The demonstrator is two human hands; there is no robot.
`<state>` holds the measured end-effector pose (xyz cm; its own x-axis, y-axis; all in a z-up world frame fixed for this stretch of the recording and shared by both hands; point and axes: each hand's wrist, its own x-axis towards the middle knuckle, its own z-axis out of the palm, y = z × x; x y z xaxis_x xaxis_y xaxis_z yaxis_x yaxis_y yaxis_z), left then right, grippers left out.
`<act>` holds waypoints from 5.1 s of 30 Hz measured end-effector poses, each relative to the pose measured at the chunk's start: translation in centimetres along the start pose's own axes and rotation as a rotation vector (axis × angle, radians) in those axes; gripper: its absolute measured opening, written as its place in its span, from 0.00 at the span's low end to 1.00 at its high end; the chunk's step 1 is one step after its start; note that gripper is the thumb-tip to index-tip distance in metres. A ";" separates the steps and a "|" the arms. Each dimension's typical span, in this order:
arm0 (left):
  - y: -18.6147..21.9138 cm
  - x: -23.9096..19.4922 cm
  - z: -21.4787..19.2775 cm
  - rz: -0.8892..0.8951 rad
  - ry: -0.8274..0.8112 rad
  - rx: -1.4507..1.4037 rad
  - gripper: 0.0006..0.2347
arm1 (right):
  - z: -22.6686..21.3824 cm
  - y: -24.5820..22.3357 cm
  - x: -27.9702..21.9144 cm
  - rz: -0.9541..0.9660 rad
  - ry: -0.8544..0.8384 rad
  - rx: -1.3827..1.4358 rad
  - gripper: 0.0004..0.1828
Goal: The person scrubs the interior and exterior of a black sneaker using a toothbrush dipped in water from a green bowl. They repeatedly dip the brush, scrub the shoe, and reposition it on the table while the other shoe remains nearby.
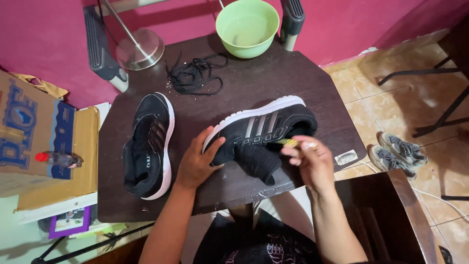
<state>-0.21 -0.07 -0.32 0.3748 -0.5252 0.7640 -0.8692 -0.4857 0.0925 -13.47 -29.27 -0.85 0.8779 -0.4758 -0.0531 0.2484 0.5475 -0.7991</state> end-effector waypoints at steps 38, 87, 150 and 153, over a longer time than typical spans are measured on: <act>-1.1 0.5 0.1 -0.153 -0.048 -0.039 0.33 | -1.7 -1.3 0.2 -0.117 -0.439 -0.552 0.14; -2.4 -1.2 2.0 -0.220 -0.078 0.093 0.31 | -0.9 0.8 -1.2 -0.085 -0.393 -0.593 0.16; -2.1 -0.8 0.9 -0.191 -0.165 0.002 0.31 | -2.1 5.8 2.1 -0.032 -0.116 -0.003 0.05; -2.3 -1.3 1.2 -0.195 -0.180 -0.015 0.31 | -6.2 8.2 2.3 0.025 -0.197 -0.368 0.04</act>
<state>1.68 0.89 -2.27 0.5858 -0.5395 0.6048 -0.7792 -0.5801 0.2372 -11.94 -30.14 -11.29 0.9524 -0.3048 0.0117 0.0943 0.2578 -0.9616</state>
